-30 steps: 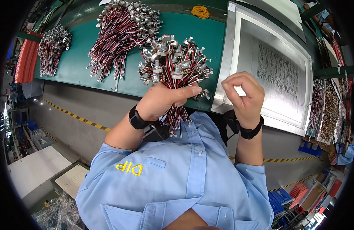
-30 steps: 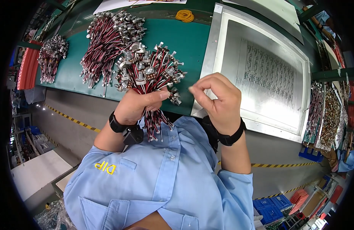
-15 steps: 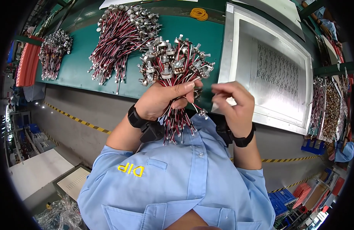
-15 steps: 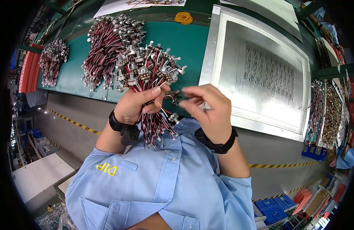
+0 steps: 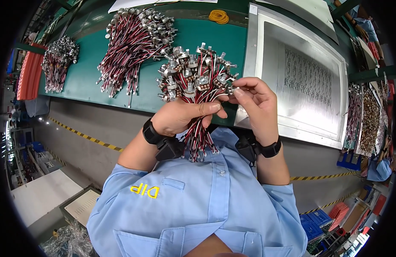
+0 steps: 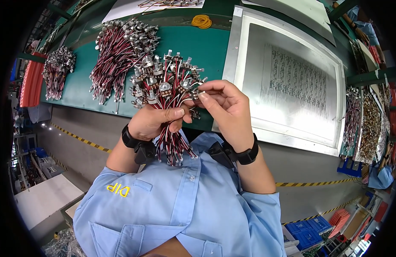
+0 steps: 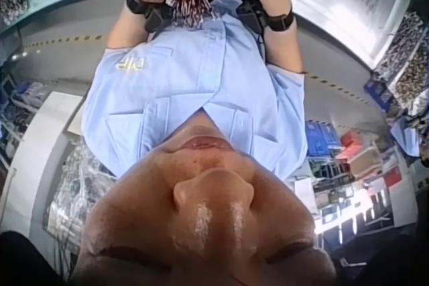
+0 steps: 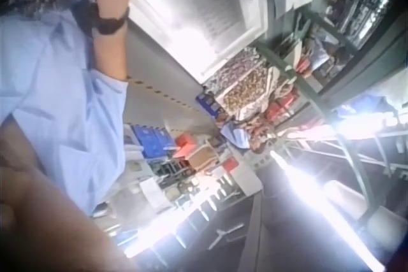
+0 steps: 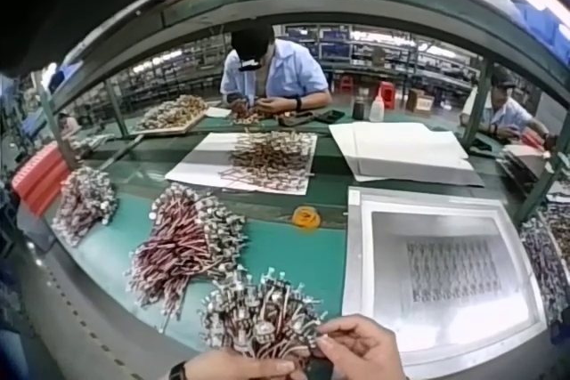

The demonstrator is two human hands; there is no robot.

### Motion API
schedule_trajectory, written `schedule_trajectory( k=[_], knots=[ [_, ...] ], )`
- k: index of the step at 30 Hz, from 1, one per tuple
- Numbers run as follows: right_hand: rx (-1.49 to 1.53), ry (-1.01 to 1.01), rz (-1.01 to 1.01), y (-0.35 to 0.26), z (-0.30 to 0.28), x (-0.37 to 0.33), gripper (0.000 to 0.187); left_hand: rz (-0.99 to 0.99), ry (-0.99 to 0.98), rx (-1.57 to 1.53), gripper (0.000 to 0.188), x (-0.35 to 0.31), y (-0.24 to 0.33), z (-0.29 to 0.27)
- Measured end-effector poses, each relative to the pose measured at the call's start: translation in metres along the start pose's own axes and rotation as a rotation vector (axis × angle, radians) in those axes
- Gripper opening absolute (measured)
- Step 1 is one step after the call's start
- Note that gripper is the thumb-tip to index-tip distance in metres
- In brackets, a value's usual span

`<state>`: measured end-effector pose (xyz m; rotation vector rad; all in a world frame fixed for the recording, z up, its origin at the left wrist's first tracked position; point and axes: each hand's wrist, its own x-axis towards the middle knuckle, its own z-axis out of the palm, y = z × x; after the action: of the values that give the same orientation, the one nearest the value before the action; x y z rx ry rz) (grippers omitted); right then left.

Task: The person gathers a bundle of wires and potentiometers by hand, then picks up individual potentiometers from a tray and adds them to the bundle. They then pick up individual wires from the tray and insert them into the potentiometers while holding the bundle.

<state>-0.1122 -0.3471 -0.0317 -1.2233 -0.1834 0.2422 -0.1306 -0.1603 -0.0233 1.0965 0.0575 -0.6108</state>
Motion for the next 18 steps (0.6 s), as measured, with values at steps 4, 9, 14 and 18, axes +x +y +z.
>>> schedule_trajectory(
  k=[4, 9, 14, 18],
  knots=[
    [0.021, 0.001, 0.037, 0.003, -0.003, -0.001, 0.015, -0.053, -0.037, -0.096, 0.024, -0.001, 0.001, -0.001],
    [0.045, 0.024, -0.079, 0.01, -0.007, -0.002, 0.015, 0.041, -0.05, -0.131, 0.021, 0.002, -0.004, -0.004],
    [0.017, 0.026, -0.129, 0.013, -0.008, -0.003, 0.013, 0.038, 0.023, -0.014, 0.025, 0.001, -0.002, -0.003],
    [0.045, 0.068, -0.089, 0.008, -0.008, -0.005, 0.013, 0.045, 0.025, -0.04, 0.023, 0.002, -0.002, -0.002]
  ],
)
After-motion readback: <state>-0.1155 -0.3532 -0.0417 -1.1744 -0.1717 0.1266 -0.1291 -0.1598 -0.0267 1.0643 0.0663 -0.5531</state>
